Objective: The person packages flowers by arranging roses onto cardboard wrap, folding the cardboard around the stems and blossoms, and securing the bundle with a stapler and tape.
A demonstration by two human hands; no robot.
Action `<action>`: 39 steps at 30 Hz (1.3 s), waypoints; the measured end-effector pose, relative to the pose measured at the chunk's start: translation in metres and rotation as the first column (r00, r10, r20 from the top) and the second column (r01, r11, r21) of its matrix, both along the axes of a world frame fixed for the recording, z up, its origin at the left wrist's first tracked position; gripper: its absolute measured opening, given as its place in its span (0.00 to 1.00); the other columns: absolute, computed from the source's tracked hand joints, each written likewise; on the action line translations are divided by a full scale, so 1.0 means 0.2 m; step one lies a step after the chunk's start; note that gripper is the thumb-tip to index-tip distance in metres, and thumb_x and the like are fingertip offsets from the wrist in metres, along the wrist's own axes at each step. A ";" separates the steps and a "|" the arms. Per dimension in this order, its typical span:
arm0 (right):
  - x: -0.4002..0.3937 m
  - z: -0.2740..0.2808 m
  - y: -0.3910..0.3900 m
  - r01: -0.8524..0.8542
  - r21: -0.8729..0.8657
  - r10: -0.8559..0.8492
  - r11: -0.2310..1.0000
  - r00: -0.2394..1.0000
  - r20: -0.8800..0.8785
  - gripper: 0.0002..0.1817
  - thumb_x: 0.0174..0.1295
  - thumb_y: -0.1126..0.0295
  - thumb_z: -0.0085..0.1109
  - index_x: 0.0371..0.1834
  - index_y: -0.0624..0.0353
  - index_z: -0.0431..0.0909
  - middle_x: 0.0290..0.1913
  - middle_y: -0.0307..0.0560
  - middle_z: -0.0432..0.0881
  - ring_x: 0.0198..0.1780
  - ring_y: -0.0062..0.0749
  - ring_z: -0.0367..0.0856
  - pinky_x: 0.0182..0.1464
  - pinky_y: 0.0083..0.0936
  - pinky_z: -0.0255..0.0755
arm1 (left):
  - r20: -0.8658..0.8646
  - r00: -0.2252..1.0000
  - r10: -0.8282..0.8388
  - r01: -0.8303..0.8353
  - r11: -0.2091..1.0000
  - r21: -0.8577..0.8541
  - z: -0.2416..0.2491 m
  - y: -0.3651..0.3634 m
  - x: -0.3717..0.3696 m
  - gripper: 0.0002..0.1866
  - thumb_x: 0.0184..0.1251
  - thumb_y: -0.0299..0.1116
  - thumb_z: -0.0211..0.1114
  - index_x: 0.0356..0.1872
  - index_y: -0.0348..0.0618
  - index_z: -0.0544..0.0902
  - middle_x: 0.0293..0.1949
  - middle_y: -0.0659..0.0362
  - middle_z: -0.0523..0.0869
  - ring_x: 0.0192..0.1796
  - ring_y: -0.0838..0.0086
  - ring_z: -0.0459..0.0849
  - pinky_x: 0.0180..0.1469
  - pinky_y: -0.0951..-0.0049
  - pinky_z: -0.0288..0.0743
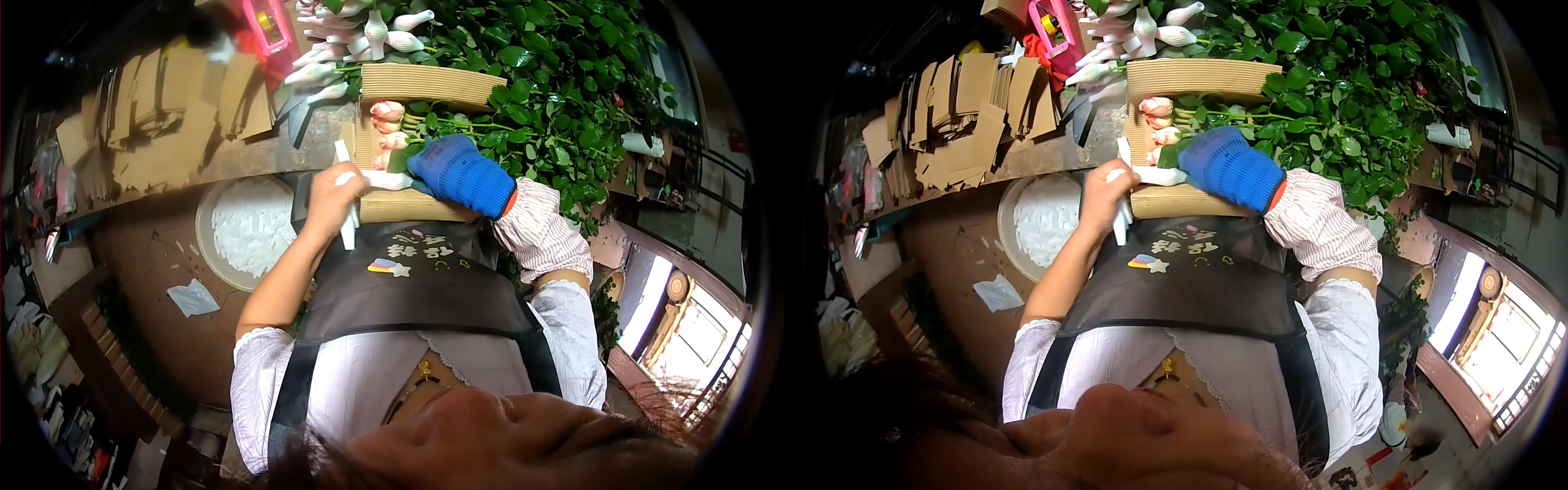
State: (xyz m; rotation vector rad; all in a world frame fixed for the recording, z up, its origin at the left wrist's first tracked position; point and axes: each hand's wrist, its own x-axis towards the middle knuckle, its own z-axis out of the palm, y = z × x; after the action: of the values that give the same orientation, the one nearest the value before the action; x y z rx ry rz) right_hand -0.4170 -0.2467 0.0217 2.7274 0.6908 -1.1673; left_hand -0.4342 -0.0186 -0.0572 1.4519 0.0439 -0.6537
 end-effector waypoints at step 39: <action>-0.10 0.14 -0.04 0.334 0.339 -0.445 0.880 0.831 0.334 0.15 0.68 0.51 0.55 0.41 0.50 0.78 0.31 0.49 0.87 0.33 0.47 0.87 0.35 0.45 0.76 | 0.450 0.845 -0.291 0.179 0.945 0.275 -0.04 -0.09 0.16 0.17 0.55 0.39 0.81 0.44 0.48 0.88 0.72 0.40 0.63 0.79 0.47 0.56 0.74 0.56 0.59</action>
State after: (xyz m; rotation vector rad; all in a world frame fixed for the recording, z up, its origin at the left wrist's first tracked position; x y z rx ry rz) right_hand -0.4372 -0.2544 0.0503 3.3039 0.2440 -0.5345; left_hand -0.4023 -0.0367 -0.0662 1.8254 -0.4791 -0.4727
